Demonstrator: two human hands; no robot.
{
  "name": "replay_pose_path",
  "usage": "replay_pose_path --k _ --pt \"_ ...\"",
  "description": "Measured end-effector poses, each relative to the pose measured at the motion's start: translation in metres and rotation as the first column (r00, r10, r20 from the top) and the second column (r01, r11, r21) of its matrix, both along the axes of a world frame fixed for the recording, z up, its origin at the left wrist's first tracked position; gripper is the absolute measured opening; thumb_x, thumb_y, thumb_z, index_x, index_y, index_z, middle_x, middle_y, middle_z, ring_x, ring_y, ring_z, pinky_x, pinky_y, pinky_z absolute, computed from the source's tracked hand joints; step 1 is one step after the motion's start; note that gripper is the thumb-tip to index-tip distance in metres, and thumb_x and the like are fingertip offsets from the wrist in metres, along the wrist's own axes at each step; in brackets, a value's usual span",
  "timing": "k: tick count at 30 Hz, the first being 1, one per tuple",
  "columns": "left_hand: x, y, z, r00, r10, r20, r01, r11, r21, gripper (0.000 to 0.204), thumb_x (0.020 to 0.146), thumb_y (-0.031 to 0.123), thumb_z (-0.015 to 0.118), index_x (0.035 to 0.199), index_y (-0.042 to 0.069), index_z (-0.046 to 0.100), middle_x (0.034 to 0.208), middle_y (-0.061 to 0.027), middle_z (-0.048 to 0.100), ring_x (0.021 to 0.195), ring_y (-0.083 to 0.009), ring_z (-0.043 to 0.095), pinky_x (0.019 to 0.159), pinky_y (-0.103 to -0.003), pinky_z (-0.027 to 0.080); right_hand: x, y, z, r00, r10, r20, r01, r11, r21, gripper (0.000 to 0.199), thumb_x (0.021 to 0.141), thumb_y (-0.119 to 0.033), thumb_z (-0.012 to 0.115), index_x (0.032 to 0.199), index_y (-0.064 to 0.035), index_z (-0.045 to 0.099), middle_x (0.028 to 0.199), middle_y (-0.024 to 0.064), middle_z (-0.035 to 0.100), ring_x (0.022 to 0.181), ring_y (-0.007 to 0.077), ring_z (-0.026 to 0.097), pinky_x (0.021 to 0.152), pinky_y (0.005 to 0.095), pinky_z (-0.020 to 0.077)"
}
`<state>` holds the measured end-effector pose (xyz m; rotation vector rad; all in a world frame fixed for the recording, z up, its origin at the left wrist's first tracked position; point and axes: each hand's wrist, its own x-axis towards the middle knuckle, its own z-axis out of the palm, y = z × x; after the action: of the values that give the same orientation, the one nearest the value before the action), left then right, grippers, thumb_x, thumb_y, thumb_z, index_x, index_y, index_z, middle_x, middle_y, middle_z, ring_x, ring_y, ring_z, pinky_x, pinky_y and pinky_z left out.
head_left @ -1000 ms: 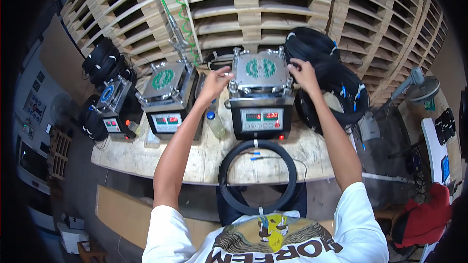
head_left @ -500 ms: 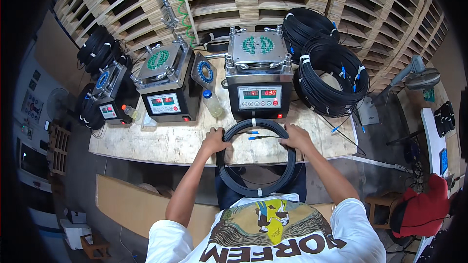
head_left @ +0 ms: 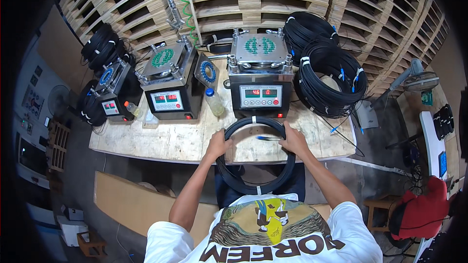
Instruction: The person is preparing coils of wire using a industrial polishing/wrapping machine.
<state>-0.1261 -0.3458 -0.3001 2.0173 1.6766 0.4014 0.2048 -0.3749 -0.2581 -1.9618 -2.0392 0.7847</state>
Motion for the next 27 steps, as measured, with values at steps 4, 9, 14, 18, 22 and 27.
replay_pose_path --k 4,9,14,18,22,27 --pt "0.005 -0.011 0.005 0.910 0.155 0.384 -0.088 0.978 -0.187 0.044 0.079 0.017 0.066 0.115 -0.004 0.050 0.083 -0.0277 0.066 0.080 -0.0395 0.068 0.074 -0.043 0.053 0.010 0.000 -0.014 0.985 -0.038 -0.167 0.031 0.998 -0.048 0.071 0.074 -0.021 0.073 0.135 -0.0037 0.041 0.106 0.0306 0.059 0.103 0.0444 0.060 0.084 0.0495 0.0490" --pt "0.010 -0.025 -0.003 0.862 0.212 0.461 -0.208 0.976 -0.060 0.048 0.080 0.013 0.066 0.119 -0.001 0.044 0.081 -0.0219 0.067 0.075 -0.0298 0.070 0.068 -0.037 0.052 0.021 0.004 -0.042 0.971 0.078 -0.228 -0.029 0.977 0.211 0.070 0.076 -0.025 0.074 0.134 -0.0031 0.041 0.105 0.0285 0.060 0.099 0.0465 0.059 0.084 0.0481 0.0472" --pt "0.014 -0.036 -0.003 0.710 0.274 0.649 -0.239 0.960 -0.144 0.044 0.076 0.007 0.067 0.114 0.005 0.045 0.073 -0.0092 0.059 0.062 -0.0159 0.056 0.059 -0.032 0.046 0.030 0.001 -0.039 0.877 0.128 -0.464 -0.031 0.977 0.210 0.053 0.080 -0.035 0.078 0.114 0.0003 0.057 0.082 0.0119 0.063 0.077 0.0242 0.060 0.076 0.0340 0.0476" --pt "0.006 -0.055 0.000 0.741 0.223 0.633 -0.282 0.959 -0.008 0.042 0.076 0.001 0.062 0.114 0.007 0.045 0.074 -0.0062 0.057 0.062 -0.0130 0.052 0.057 -0.030 0.043 0.024 -0.015 -0.010 0.735 -0.026 -0.677 -0.113 0.981 -0.160 0.045 0.089 -0.036 0.072 0.111 0.0033 0.066 0.094 0.0056 0.068 0.086 0.0123 0.059 0.079 0.0284 0.0472" --pt "-0.003 -0.076 0.035 0.720 0.201 0.664 -0.314 0.948 0.053 0.047 0.075 -0.002 0.064 0.116 0.007 0.042 0.075 -0.0059 0.058 0.066 -0.0126 0.055 0.063 -0.028 0.045 0.035 -0.011 -0.001 0.560 -0.028 -0.828 -0.145 0.981 -0.131 0.055 0.098 -0.036 0.058 0.140 -0.0023 0.052 0.127 0.0050 0.057 0.107 0.0136 0.056 0.090 0.0254 0.0457" --pt "-0.047 -0.086 0.105 0.683 0.166 0.712 -0.346 0.931 0.115 0.050 0.079 -0.007 0.065 0.120 0.007 0.039 0.084 -0.0066 0.061 0.076 -0.0117 0.059 0.071 -0.026 0.047 -0.001 0.011 0.070 0.628 0.256 -0.735 -0.168 0.967 0.193 0.052 0.095 -0.002 0.049 0.147 -0.0072 0.044 0.126 0.0091 0.060 0.077 0.0110 0.062 0.069 0.0245 0.0525"
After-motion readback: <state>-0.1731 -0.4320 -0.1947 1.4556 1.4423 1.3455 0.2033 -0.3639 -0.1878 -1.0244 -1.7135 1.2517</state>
